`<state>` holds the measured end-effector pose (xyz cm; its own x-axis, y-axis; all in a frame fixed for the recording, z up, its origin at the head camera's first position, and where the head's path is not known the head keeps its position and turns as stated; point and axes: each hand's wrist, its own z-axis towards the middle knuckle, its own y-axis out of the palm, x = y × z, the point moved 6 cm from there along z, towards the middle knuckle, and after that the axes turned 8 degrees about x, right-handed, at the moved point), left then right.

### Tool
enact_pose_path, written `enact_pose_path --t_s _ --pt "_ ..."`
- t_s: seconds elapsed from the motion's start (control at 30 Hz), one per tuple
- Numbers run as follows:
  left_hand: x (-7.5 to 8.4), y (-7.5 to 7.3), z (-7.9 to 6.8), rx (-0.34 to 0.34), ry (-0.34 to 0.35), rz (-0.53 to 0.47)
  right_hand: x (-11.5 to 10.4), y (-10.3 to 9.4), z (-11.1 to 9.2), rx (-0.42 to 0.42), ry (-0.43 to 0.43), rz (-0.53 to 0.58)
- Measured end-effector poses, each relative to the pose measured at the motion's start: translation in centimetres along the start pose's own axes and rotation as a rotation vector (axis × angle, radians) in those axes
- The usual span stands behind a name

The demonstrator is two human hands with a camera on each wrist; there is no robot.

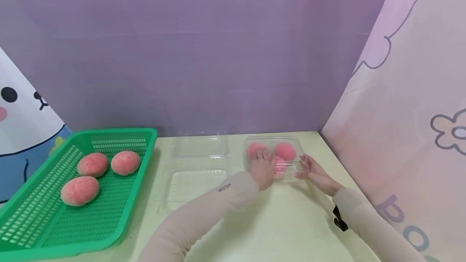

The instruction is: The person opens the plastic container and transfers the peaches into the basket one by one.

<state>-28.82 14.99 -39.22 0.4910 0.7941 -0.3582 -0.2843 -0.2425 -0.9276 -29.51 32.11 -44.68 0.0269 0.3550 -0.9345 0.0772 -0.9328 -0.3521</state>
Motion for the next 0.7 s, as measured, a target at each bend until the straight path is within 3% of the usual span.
enact_pose_path --t_s 0.17,0.3,0.53,0.7 --pt "1.4 -1.4 1.0 0.027 0.024 -0.049 0.0 0.0 0.2 0.000 0.005 0.014" --pt "2.5 -2.0 2.0 0.007 0.021 -0.091 0.1 -0.1 0.1 0.004 0.010 0.019" --pt "3.7 -1.5 4.2 0.018 0.070 -0.004 0.2 0.0 0.2 0.021 0.015 0.019" --pt "4.1 -1.5 4.7 0.019 0.086 0.031 0.0 -0.1 0.1 0.035 0.018 0.008"
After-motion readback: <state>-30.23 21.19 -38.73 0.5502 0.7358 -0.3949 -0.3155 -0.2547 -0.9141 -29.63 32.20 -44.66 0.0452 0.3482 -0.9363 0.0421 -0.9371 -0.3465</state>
